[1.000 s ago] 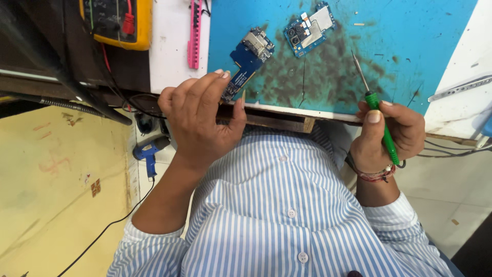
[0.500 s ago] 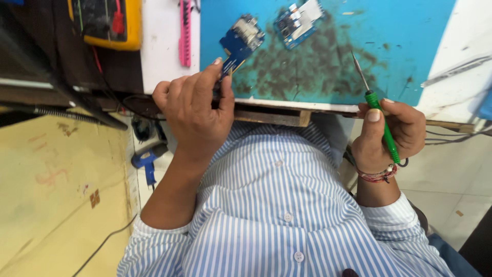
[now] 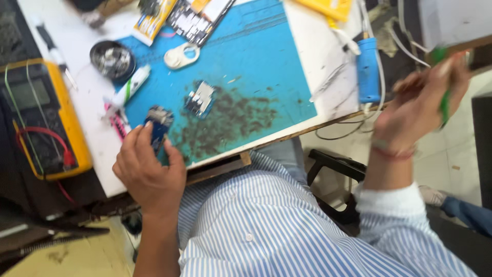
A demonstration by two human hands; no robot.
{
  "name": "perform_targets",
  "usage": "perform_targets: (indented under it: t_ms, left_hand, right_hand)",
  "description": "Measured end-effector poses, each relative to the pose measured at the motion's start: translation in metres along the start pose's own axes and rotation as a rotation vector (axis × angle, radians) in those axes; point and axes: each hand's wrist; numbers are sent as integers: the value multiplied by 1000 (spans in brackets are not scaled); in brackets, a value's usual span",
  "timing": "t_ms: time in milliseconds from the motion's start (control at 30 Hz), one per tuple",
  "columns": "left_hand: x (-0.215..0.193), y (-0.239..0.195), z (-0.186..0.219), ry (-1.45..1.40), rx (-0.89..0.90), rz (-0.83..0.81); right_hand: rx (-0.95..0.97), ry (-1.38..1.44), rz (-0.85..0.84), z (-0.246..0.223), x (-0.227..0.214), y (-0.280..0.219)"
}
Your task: The person is soldering a small blue circuit board on a workbench. They use a soldering iron to apply heat and solder to specific connection points on the board. The person also uses tweezers to adjust components and a multimeter is visible nearby. The task involves precise hand movements to ensure proper soldering of the electronic components.
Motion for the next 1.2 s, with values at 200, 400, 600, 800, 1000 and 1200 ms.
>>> perform_targets:
  t_ms: [200, 400, 600, 800, 1000, 1200]
  left_hand:
    - [-4, 12, 1, 23, 34, -4]
    - [-10, 3, 19, -47, 120, 22]
    - [-12, -2, 25, -139, 121, -7]
    - [-4, 11, 36, -101, 140, -38]
    - [14, 26, 44, -99, 217, -92]
    - [27, 29, 49, -111, 225, -90]
  right_hand:
    - [231, 88, 204, 78, -36, 158]
    - [391, -12, 296, 149, -22, 223]
    - [319, -42, 278, 159, -9, 227]
    - [169, -183, 342, 162, -35, 224]
    - [326, -116, 258, 192, -44, 248]
    - [562, -139, 146, 214, -22, 252]
Point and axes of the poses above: each hand's wrist, its own y-axis towards the middle knuckle, its own x-axis out of the palm, z = x × y, and after that the axes turned 5 degrees about y, right-handed
